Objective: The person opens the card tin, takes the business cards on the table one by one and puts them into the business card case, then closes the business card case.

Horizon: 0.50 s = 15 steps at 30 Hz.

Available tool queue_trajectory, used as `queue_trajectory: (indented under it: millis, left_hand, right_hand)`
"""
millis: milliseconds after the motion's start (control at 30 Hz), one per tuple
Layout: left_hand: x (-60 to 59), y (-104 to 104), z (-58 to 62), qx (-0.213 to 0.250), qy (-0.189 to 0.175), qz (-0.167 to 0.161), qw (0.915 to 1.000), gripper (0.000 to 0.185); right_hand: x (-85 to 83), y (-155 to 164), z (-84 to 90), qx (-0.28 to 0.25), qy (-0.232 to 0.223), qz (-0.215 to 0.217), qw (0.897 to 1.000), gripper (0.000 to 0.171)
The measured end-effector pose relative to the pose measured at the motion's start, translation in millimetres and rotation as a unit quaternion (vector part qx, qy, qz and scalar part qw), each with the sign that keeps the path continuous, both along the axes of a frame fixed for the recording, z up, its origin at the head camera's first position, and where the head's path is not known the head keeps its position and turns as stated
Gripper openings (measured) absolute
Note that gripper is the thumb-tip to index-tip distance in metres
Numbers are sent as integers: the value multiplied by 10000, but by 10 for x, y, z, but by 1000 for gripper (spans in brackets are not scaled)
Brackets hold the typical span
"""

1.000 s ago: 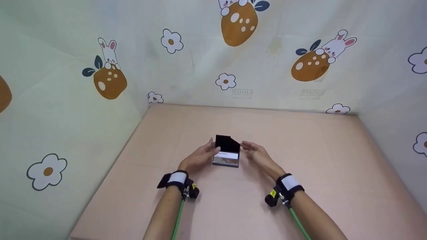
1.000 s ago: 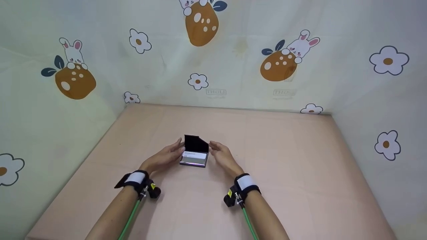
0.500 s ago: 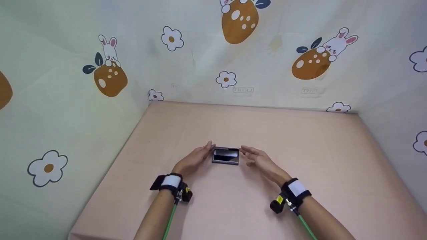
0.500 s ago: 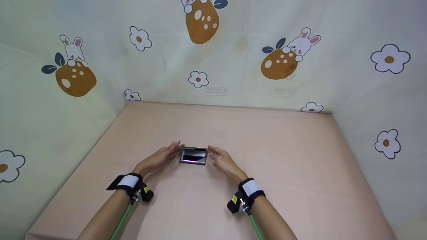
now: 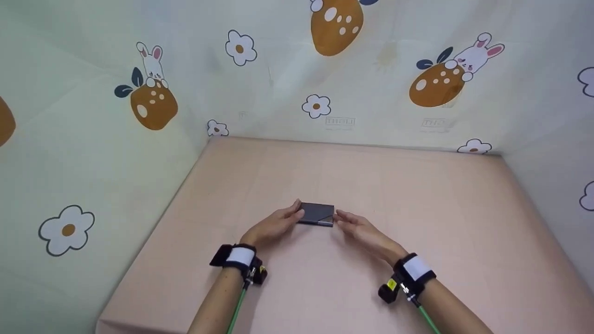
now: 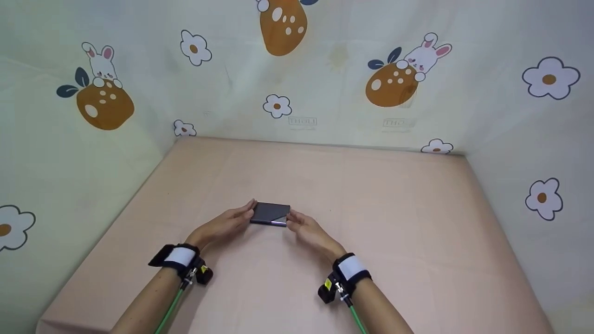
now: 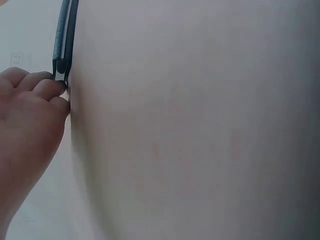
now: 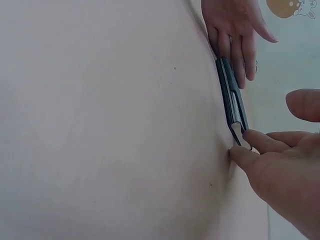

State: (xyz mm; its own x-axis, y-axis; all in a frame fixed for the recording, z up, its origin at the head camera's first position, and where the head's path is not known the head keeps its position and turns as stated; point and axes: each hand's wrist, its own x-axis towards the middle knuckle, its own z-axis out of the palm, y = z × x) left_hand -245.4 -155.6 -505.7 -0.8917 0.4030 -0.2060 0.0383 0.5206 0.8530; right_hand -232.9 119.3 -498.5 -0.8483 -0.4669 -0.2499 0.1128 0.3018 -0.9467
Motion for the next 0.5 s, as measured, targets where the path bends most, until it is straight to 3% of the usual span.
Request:
queue_trajectory:
  millis: [233,400,500]
  left_hand:
    - [41,25,53,-293,-114,-107,9994,72]
    - [72,58,157,-585,-486,-184,9969,85]
    - [106,66,222,-830,-496,-239,9950,89]
  right_hand:
    - [55,18,-24,6,-41,17,10000,61]
    - [66,46,84,108,140,242,9995,62]
    - [113,97,164,410,432,352,9976,60]
